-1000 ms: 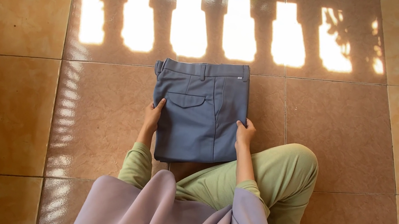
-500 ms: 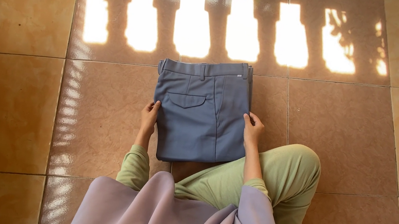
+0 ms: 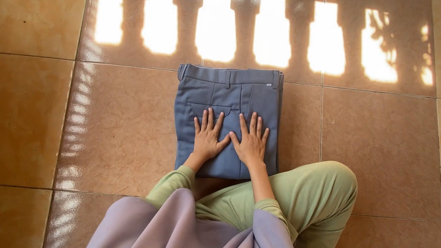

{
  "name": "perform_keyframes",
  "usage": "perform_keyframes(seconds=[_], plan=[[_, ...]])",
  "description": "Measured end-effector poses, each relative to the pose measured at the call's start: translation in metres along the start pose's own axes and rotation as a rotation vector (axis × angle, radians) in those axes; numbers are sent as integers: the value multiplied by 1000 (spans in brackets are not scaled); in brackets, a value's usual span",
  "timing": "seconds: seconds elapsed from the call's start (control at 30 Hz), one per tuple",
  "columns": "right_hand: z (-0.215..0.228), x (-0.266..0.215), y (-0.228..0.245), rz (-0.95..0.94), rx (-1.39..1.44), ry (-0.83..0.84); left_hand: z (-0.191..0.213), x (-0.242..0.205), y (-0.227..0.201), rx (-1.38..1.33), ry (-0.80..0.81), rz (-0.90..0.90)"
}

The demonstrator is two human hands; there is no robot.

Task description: Folding grey pants into a neat rectangular shape while sitting on the floor.

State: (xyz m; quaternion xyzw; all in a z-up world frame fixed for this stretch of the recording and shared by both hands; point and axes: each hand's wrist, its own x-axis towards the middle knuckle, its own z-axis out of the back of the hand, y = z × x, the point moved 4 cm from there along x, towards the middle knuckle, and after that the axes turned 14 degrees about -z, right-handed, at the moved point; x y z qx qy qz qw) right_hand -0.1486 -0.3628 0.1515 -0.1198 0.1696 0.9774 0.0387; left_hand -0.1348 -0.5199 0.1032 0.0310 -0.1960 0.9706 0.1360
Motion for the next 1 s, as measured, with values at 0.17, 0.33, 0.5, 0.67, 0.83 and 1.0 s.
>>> perform_keyframes(seconds=[0.17, 0.33, 0.5, 0.67, 0.83, 1.0], plan=[[-4, 0, -6, -16, -23, 23, -5, 2, 4, 19, 39, 18], [-10, 2, -11, 3, -18, 13, -9, 2, 6, 41, 48, 13], [-11, 1, -12, 23, 2, -24, -9, 2, 7, 43, 48, 19], [-8, 0, -12, 38, 16, -40, -6, 3, 6, 31, 64, 23], [-8, -2, -15, 46, 33, -72, -6, 3, 5, 24, 67, 19], [-4, -4, -16, 59, 99, -84, -7, 4, 1, 7, -33, 5]])
